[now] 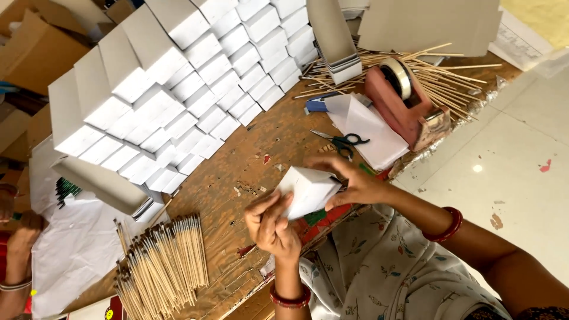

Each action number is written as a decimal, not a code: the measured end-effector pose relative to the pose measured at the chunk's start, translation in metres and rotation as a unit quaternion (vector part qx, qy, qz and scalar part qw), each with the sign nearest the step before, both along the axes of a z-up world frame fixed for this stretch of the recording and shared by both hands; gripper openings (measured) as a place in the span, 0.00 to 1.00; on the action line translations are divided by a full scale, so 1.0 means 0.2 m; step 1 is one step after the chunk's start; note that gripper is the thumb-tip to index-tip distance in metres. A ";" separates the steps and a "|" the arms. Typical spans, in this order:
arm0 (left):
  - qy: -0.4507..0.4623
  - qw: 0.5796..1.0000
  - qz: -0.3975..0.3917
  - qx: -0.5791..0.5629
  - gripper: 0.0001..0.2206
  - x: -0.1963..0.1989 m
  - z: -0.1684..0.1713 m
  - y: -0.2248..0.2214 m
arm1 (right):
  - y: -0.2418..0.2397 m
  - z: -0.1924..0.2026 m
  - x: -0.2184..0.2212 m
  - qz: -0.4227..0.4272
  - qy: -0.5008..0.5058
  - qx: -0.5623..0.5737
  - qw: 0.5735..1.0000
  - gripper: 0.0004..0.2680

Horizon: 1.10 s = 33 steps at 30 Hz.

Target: The person gathers bundles of sticks by hand, wraps them in bubble wrap, and inserts the bundles into white cardboard boxes. They use a tape dispenser to seal the boxes and handle loose sticks on the table.

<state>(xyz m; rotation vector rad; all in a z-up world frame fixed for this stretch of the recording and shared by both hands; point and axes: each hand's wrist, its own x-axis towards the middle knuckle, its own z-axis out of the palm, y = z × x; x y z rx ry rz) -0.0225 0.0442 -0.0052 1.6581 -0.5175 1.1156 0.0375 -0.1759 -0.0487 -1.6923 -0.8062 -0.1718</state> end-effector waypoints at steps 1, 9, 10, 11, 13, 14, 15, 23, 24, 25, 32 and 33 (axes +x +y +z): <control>-0.002 1.000 0.006 -0.001 0.22 -0.05 0.00 0.05 | 0.02 0.03 0.00 0.006 -0.002 -0.001 1.000 0.18; 0.307 0.917 -0.035 0.250 0.28 -0.09 0.08 0.05 | -0.10 0.31 -0.07 0.007 -0.037 -0.416 0.909 0.26; 0.305 0.918 -0.050 0.248 0.28 -0.08 0.04 0.03 | -0.14 0.28 -0.08 -0.003 -0.030 -0.423 0.906 0.26; 0.286 0.922 -0.048 0.257 0.21 -0.07 0.00 0.01 | -0.18 0.26 -0.09 -0.011 -0.121 -0.360 0.925 0.24; 0.253 0.930 -0.062 0.261 0.15 -0.01 -0.07 -0.01 | -0.32 0.18 -0.08 -0.034 -0.217 -0.307 0.926 0.22; 0.242 0.937 -0.045 0.248 0.12 -0.01 -0.11 0.00 | -0.42 0.10 -0.09 -0.155 -0.204 -0.200 0.946 0.16; 0.231 0.944 -0.027 0.234 0.10 -0.01 -0.16 0.02 | -0.52 0.01 -0.11 -0.271 -0.190 -0.087 0.940 0.10; 0.185 0.938 0.016 0.292 0.09 0.00 -0.14 0.00 | -0.86 0.03 0.02 -0.410 0.054 -0.072 0.908 0.07; 0.181 0.937 0.008 0.298 0.08 0.01 -0.13 0.00 | -0.88 0.04 0.03 -0.400 0.044 -0.125 0.907 0.04; 0.183 0.937 0.011 0.298 0.08 -0.01 -0.13 0.01 | -0.85 0.06 0.02 -0.397 0.045 -0.124 0.908 0.04; 0.208 0.920 0.001 0.332 0.10 -0.01 -0.09 0.04 | -0.79 -0.06 -0.06 -0.330 0.052 0.168 0.928 0.04; 0.203 0.921 -0.012 0.333 0.11 -0.02 -0.09 0.05 | -0.78 -0.11 -0.07 -0.306 0.055 0.241 0.919 0.06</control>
